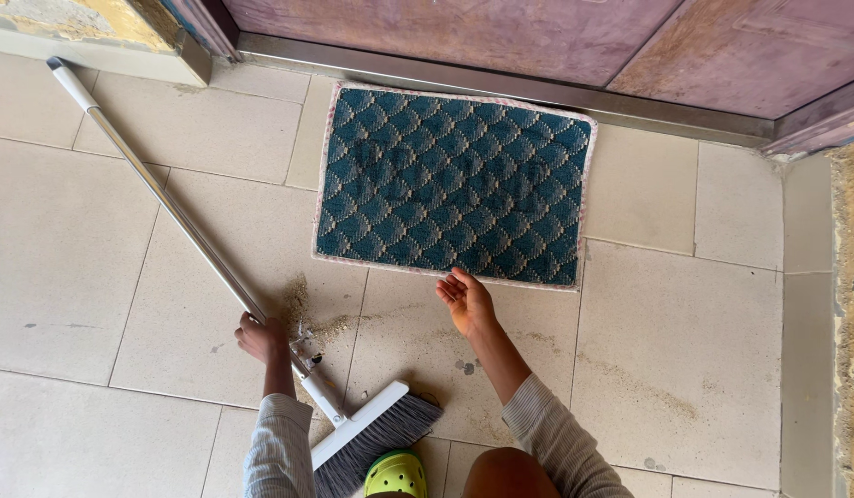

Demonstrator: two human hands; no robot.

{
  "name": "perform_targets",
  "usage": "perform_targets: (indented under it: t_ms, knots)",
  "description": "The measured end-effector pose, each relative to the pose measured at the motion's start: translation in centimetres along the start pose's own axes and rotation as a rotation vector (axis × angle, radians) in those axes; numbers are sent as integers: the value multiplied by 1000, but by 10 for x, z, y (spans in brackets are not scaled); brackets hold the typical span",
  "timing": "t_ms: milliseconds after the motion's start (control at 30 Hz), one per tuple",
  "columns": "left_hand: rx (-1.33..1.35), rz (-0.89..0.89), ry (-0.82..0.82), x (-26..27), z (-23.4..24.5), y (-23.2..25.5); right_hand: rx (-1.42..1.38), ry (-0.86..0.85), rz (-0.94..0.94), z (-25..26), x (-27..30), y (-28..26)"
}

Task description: The person sweeps a tiled entryway with a broom and places a rectangular rug in front of a wooden door.

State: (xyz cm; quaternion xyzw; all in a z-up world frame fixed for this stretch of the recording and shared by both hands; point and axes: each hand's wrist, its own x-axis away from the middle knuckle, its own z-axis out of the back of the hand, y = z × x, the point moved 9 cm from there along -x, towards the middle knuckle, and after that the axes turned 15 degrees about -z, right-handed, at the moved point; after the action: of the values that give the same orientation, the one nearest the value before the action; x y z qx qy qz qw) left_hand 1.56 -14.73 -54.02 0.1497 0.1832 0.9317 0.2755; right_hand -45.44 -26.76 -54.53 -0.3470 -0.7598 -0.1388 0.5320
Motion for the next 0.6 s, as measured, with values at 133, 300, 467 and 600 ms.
perform_targets:
  t_ms: [133,300,467,600]
  knots:
    - [33,95,40,10,6,5,41,-34,-22,-11,-3,2]
    - [172,-109,300,-19,6,28,276,-120,-108,-68,-13,28]
    - [253,129,61,-24,-4,-16,499,-332,-252,-151,-38,109]
    - [729,219,-34,-18,-16,-28,751,-353,-349,-189,-52,189]
